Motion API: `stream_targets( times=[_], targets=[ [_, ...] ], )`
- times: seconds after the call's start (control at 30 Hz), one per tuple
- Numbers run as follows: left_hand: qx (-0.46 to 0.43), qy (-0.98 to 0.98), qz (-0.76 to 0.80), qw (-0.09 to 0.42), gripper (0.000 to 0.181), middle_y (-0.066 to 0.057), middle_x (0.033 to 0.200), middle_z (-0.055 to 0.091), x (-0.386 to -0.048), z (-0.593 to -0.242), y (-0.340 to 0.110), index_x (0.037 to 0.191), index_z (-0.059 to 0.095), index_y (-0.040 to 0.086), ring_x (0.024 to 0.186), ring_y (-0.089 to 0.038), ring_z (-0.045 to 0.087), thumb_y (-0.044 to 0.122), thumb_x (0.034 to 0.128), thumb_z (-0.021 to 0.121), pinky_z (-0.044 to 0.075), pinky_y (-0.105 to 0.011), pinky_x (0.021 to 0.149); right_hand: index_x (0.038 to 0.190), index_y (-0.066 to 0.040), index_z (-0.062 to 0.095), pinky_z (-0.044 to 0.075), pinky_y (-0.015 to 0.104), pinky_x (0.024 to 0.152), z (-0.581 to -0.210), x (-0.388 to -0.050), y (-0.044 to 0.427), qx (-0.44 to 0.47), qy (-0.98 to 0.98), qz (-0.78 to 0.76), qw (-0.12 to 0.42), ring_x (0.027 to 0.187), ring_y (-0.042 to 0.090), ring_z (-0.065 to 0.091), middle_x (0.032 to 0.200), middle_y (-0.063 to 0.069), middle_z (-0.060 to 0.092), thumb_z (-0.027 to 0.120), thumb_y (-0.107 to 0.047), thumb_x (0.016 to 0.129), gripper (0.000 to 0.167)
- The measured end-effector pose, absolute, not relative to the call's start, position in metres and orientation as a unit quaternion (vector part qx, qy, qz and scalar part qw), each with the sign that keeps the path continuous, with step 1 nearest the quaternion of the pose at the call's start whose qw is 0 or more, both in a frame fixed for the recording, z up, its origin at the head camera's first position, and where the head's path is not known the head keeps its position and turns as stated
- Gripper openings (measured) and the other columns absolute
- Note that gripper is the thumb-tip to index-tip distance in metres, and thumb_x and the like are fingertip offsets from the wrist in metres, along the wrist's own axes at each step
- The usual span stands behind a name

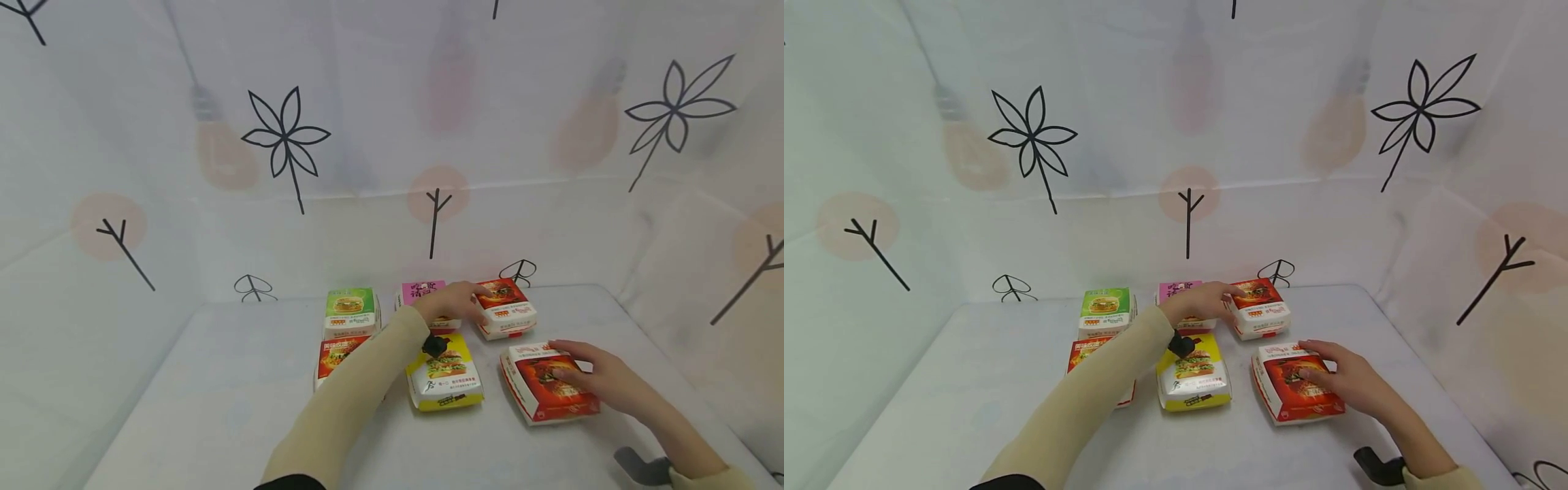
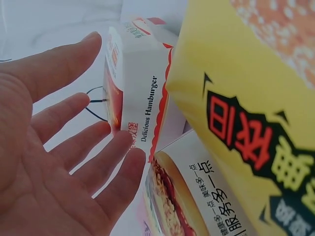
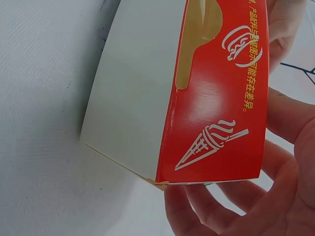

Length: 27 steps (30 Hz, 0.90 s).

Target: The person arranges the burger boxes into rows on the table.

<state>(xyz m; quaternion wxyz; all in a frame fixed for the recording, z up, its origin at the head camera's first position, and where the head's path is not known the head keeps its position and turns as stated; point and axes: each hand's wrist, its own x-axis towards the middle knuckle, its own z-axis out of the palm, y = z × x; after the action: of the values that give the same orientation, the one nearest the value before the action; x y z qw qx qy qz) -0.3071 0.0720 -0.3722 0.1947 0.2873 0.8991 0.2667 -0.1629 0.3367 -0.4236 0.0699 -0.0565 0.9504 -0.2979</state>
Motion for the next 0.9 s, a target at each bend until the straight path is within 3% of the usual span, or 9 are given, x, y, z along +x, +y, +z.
stream_targets(
  times=[0.27, 0.57, 0.9],
  targets=[
    [0.321, 0.899, 0.255, 0.154, 0.058, -0.001, 0.141, 0.054, -0.298, -0.368, 0.063, 0.144, 0.053, 0.026, 0.121, -0.017, 0.052, 0.029, 0.0903, 0.075, 0.045, -0.036, 0.102, 0.145, -0.001, 0.046, 0.045, 0.07, 0.087, -0.422, -0.166, 0.331, -0.057, 0.951, -0.295, 0.068, 0.123, 0.056, 0.04, 0.139, 0.037, 0.044, 0.071, -0.036, 0.091, 0.068],
    [0.369, 0.878, 0.266, 0.15, 0.057, 0.004, 0.134, 0.06, -0.266, -0.373, 0.053, 0.141, 0.057, 0.023, 0.116, -0.012, 0.058, 0.028, 0.0887, 0.077, 0.048, -0.022, 0.089, 0.144, 0.0, 0.047, 0.046, 0.069, 0.087, -0.421, -0.169, 0.329, -0.059, 0.95, -0.299, 0.073, 0.123, 0.056, 0.04, 0.139, 0.037, 0.045, 0.071, -0.035, 0.091, 0.068],
    [0.398, 0.887, 0.197, 0.127, 0.055, 0.016, 0.131, 0.059, -0.23, -0.386, 0.069, 0.138, 0.059, 0.031, 0.112, -0.002, 0.054, 0.043, 0.087, 0.076, 0.045, -0.021, 0.091, 0.144, 0.001, 0.046, 0.048, 0.067, 0.084, -0.421, -0.171, 0.328, -0.054, 0.949, -0.301, 0.077, 0.122, 0.056, 0.041, 0.138, 0.037, 0.045, 0.072, -0.037, 0.091, 0.07]
  ],
)
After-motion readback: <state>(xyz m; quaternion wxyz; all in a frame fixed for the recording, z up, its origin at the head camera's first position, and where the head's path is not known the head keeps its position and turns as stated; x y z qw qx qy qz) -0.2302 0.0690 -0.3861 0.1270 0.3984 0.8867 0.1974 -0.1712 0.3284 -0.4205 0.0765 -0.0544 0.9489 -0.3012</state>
